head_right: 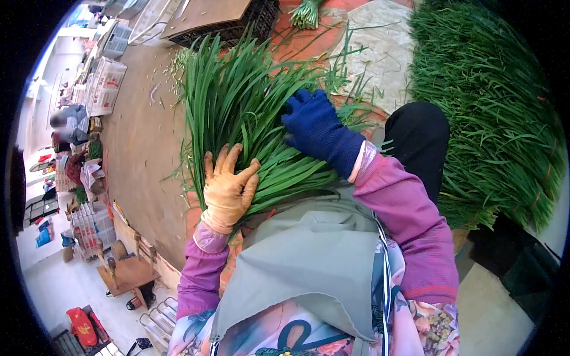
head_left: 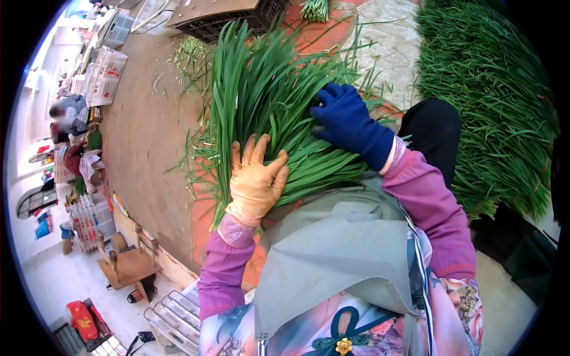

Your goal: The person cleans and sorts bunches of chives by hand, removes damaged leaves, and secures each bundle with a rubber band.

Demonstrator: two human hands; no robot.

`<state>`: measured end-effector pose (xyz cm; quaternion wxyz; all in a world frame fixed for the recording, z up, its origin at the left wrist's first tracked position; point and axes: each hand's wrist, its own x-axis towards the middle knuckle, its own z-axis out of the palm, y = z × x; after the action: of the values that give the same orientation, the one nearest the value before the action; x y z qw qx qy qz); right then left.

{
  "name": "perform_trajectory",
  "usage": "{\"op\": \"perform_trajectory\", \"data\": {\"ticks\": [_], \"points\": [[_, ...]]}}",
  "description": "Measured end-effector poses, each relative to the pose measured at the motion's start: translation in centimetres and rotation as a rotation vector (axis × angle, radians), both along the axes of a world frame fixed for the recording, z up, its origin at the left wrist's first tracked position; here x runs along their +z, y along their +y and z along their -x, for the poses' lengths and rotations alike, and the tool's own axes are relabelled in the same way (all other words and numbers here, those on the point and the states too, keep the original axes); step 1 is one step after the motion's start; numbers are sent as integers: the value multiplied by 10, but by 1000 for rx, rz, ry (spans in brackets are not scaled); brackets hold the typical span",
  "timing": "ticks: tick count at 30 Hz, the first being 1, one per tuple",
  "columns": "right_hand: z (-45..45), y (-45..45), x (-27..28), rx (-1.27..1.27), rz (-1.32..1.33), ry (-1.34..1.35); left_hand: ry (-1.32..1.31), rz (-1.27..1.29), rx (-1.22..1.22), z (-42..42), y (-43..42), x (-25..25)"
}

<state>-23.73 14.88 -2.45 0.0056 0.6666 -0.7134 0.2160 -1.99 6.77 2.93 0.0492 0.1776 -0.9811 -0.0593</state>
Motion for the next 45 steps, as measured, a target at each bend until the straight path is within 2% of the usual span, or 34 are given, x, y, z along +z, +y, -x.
{"op": "perform_trajectory", "data": {"ticks": [4,6,7,10,11,13,14,15,17,18,19,21,22,24,31,35,40,44,45], "points": [[-1,0,-5,129,44,6,-8,5,7,1,1,0],[-3,1,-1,135,261,104,12,24,7,0,0,-3],[-5,3,2,145,263,105,15,26,18,0,0,-3],[-11,8,8,145,16,8,18,-13,3,1,-1,-3],[-10,8,-1,147,19,10,19,-10,5,1,0,-2],[2,4,-19,-98,47,-1138,17,-21,6,2,-1,-2],[20,-1,-23,15,233,-1420,15,-18,10,2,0,-2],[28,-3,-18,-234,331,-1535,12,-19,16,1,1,-2],[35,-8,7,-342,387,-1639,24,-20,13,2,0,-3],[33,-7,23,-304,275,-1571,24,-19,10,3,-1,-2],[23,-11,23,-306,277,-1570,20,-15,7,3,-1,-2],[-1,-25,17,117,407,-612,18,-12,3,4,-1,-2],[-10,-30,17,116,409,-611,15,-16,0,5,-1,-1],[-22,-38,16,265,115,-88,11,-16,-9,8,-1,-1],[-43,-43,-3,393,103,-70,-7,-5,-8,7,0,-3],[-54,-31,0,363,191,-92,-8,-11,-14,7,-1,-1],[-57,-29,-11,299,47,-99,-4,-23,-23,10,1,-4],[-53,-26,-6,313,88,-112,-19,-46,-24,12,3,-2],[-47,-27,-1,235,73,-132,-17,-43,-25,13,3,-3]]}}
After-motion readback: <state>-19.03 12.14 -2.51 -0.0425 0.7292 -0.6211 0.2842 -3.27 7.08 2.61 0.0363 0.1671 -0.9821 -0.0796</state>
